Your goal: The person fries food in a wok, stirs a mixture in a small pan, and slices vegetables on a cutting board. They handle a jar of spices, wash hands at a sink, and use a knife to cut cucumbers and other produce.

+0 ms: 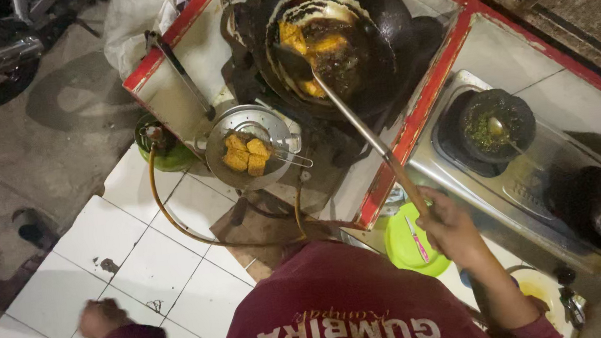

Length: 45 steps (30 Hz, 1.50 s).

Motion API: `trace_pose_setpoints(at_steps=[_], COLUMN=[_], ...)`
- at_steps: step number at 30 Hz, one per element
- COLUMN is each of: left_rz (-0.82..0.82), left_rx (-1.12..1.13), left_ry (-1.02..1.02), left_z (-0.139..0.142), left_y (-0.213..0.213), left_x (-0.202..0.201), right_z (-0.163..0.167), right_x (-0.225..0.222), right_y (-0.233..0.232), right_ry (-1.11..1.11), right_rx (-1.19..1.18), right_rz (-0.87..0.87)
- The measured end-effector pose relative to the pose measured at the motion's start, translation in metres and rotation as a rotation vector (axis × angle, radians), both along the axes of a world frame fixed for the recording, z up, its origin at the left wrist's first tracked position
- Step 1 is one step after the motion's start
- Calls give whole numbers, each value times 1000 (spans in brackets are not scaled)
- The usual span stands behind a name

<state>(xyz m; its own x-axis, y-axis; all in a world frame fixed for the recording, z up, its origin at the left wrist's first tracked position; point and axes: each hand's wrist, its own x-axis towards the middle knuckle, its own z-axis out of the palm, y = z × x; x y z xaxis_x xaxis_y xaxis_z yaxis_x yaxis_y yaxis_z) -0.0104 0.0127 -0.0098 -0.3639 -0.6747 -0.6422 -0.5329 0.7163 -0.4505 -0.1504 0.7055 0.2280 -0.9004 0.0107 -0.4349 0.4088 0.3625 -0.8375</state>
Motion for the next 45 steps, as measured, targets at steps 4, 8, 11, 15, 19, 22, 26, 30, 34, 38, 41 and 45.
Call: trace_pose_setpoints(at_steps=[4,8,11,15,19,22,26,30,34,38,41,45], left_rz=[1307,1928,1716,1541,1494,1486,1420,1417,1365,1326,1289,1319], left_rx=[495,915,612,675,820,668,684,760,699,808,921,864], left_ry=[1189,1726,1651,1498,1496,1371,1348,1364,1292,1324,1344,1296], left_z=[-36,-62,-68,-72,-74,-70,-66,-66,-72,-78,-81,-77], left_y=[53,90,107,121,127,131,134,136,139,145,148,150], left_x=[-1,-4,-12,-22,-33,-42,-42,-42,-48,-56,-60,-60], right_z=[-13,-31,-43,-65,-84,-89,-78,-52,-33,-43,-55,-46], right_x=[13,21,14,-12,-28,-36,-36,-16,0,-13,-38,-42], right_y=[15,24,21,9,10,14,8,-6,-13,-32,-51,-44], right_ry=[-80,60,26,53,-48,-137,-160,-92,-115,30,86,94], right_rx=[124,161,125,-79,-256,-451,-485,-333,-190,-186,-69,109], right_rz=[-54,-92,-140,-156,-210,-273,-299,-153,-48,10,9,7])
